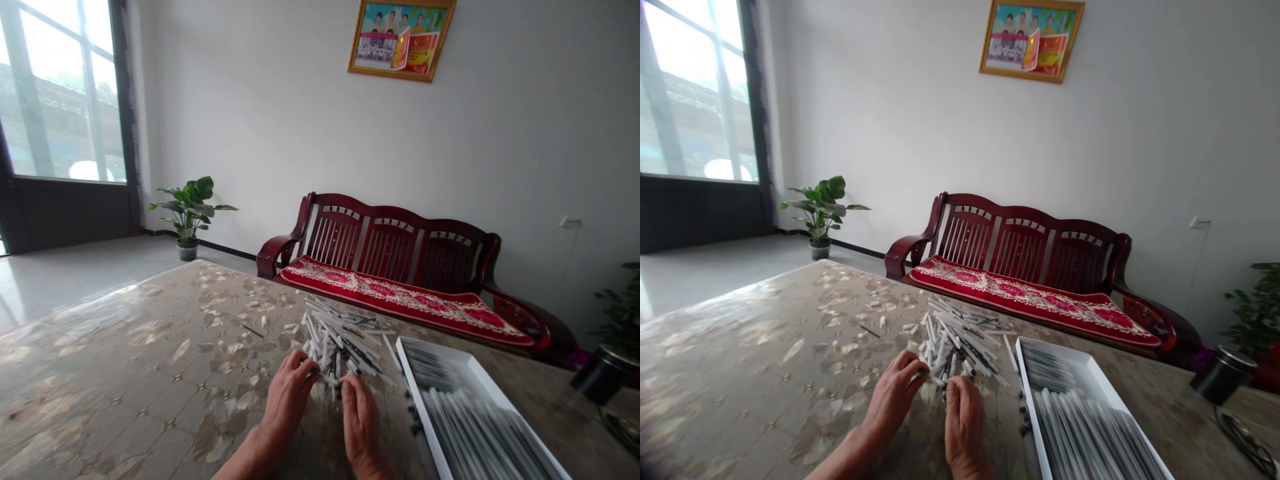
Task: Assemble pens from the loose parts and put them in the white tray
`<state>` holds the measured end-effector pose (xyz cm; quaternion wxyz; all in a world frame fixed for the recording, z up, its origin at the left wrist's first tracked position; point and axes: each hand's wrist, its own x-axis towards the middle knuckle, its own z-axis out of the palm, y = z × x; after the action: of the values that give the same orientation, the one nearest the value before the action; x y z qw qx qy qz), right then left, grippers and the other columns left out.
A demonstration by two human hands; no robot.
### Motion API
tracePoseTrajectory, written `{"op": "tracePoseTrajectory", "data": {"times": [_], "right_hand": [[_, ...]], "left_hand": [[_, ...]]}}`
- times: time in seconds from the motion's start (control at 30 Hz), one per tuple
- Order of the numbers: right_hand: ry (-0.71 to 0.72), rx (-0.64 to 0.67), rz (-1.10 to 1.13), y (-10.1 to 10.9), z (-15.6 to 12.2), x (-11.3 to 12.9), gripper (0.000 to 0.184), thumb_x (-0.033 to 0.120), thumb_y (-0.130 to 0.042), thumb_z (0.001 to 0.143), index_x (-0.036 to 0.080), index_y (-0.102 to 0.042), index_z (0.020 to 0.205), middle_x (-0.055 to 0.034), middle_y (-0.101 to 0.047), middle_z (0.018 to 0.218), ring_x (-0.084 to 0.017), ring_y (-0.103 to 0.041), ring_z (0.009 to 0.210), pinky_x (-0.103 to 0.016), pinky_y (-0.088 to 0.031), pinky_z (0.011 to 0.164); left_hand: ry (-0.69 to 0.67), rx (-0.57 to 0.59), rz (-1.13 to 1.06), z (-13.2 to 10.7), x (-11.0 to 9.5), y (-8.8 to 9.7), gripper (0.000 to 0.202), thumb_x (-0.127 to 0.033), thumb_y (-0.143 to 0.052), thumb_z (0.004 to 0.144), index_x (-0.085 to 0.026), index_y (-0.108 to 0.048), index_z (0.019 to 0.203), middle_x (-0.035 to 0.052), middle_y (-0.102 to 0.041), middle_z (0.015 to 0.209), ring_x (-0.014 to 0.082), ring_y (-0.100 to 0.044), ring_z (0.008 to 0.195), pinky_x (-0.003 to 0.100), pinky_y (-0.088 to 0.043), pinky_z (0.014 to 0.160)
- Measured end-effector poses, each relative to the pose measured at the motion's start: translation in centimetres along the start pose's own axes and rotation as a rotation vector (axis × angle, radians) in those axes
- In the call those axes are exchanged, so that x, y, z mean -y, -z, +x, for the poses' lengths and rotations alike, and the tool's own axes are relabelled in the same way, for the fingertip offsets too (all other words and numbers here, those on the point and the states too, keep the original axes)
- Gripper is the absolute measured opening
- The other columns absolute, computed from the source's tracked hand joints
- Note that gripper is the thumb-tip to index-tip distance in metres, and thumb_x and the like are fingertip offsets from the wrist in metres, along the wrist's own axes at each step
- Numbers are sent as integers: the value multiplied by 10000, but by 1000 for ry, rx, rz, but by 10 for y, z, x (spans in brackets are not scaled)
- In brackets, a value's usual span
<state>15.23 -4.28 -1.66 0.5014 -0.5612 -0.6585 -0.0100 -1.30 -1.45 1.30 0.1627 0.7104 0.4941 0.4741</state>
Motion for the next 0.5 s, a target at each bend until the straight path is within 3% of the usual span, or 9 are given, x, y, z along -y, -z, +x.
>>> {"op": "tracePoseTrajectory", "data": {"times": [0.13,0.23,0.37,0.5], "right_hand": [[64,77,-129,-2,5,-6,268,220,-447,942,246,-665,1096,-41,-727,1027,-211,-655,943,-313,-468,826],[132,191,-256,-5,7,-7,419,53,-462,859,271,-670,1151,-18,-719,1120,-243,-618,1053,-360,-434,888],[176,254,-351,-5,7,1,513,-39,-465,801,305,-703,1099,17,-719,1149,-279,-559,1160,-394,-393,922],[143,327,-390,3,10,12,364,0,-526,829,297,-729,891,1,-740,969,-255,-608,986,-367,-407,830]], "left_hand": [[167,-158,-225,7,7,-2,131,-336,-632,786,-224,-699,772,27,-646,801,181,-604,716,276,-467,699],[340,-198,-472,10,10,-5,267,-449,-641,761,-196,-701,824,6,-630,691,162,-563,623,259,-449,607],[506,-219,-721,12,13,-11,418,-547,-701,661,-168,-704,839,-15,-611,609,138,-522,551,238,-421,521],[608,-258,-828,11,13,-13,469,-585,-732,599,-160,-694,794,14,-665,656,143,-566,582,238,-442,525]]}}
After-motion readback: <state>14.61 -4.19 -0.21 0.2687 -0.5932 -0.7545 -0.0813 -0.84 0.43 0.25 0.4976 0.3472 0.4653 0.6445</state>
